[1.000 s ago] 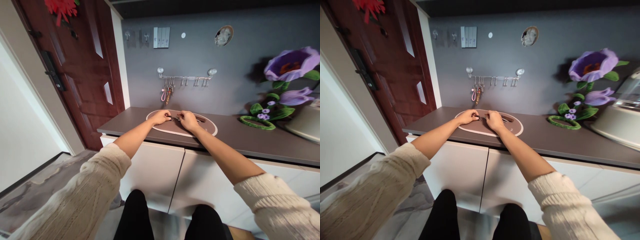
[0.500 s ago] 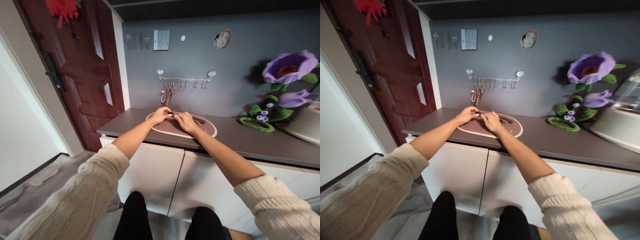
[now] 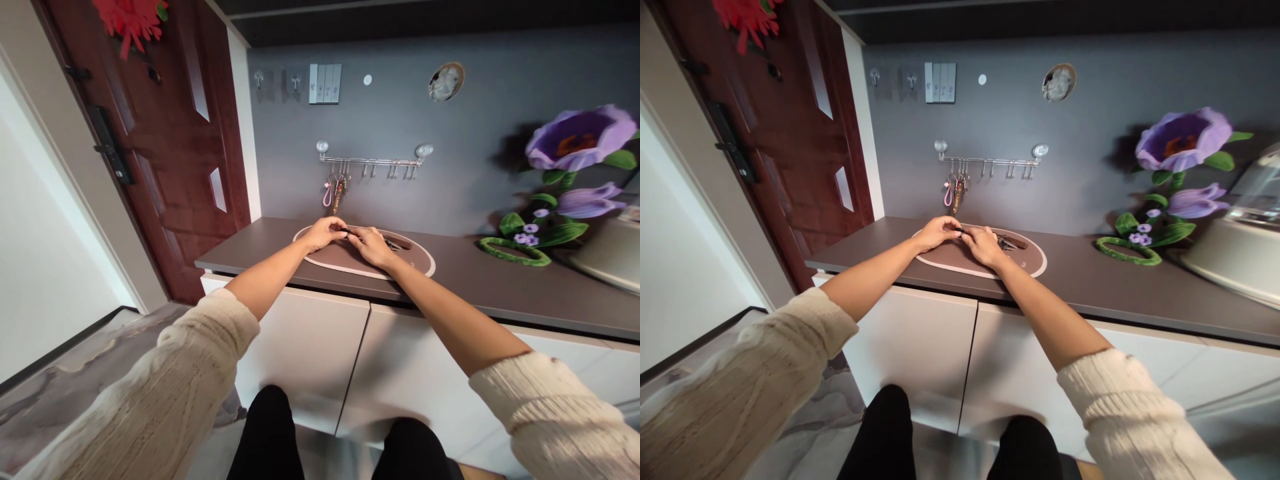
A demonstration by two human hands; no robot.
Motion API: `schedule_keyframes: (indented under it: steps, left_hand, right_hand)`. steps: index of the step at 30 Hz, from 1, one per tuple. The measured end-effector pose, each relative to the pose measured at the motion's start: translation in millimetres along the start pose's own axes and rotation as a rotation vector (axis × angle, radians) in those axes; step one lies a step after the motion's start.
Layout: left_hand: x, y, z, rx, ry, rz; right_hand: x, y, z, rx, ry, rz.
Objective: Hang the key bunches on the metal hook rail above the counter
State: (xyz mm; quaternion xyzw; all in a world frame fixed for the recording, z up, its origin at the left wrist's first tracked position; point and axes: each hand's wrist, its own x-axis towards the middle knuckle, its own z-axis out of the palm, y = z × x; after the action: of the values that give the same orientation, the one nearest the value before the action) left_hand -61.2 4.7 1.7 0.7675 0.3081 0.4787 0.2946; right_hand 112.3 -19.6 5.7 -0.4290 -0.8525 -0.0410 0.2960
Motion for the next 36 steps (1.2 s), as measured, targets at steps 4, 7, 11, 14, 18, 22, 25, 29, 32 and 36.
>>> schedule_keyframes:
  steps: [4, 7, 11, 14, 18, 22, 25, 29, 32, 36]
  left_hand:
    - [0.1, -1.5, 0.3, 0.018, 0.003, -0.021]
    - [-0.4, 0.3, 0.7, 0.063, 0.007, -0.028]
    - [-2.1, 5.8, 1.7, 0.116, 0.016, -0.033]
    - [-3.6, 9.2, 2.6, 0.155, 0.004, -0.038]
    - [-4.6, 9.6, 3.5, 0.153, -0.040, -0.035]
    - [-5.4, 9.9, 3.5, 0.127, -0.093, -0.014]
    - [-7.2, 14.1, 3.0, 0.127, -0.122, -0.024]
    - [-9.1, 19.7, 2.5, 0.131, -0.144, -0.031]
    - [-9.0, 20.6, 2.6, 0.136, -0.140, -0.019]
    - [-8.6, 20.2, 3.2, 0.121, -0.127, -0.013]
  right_hand:
    - [-0.6, -1.0, -0.7, 0.023, 0.064, 0.069]
    - [-0.3, -1.5, -1.0, 0.059, 0.097, 0.081]
    - [1.3, -2.1, -1.5, 0.074, 0.126, 0.113]
    - [2.2, -3.1, -2.6, 0.075, 0.132, 0.118]
    - [2.0, -5.2, -4.4, 0.083, 0.120, 0.104]
    - [1.6, -5.5, -4.9, 0.102, 0.116, 0.063]
    - [1.7, -4.0, -3.2, 0.109, 0.135, 0.053]
    - [1.9, -1.8, 0.3, 0.150, 0.154, 0.053]
    - [2.1, -1.0, 1.8, 0.171, 0.154, 0.040]
    - [2.3, -1.0, 2.2, 0.188, 0.152, 0.034]
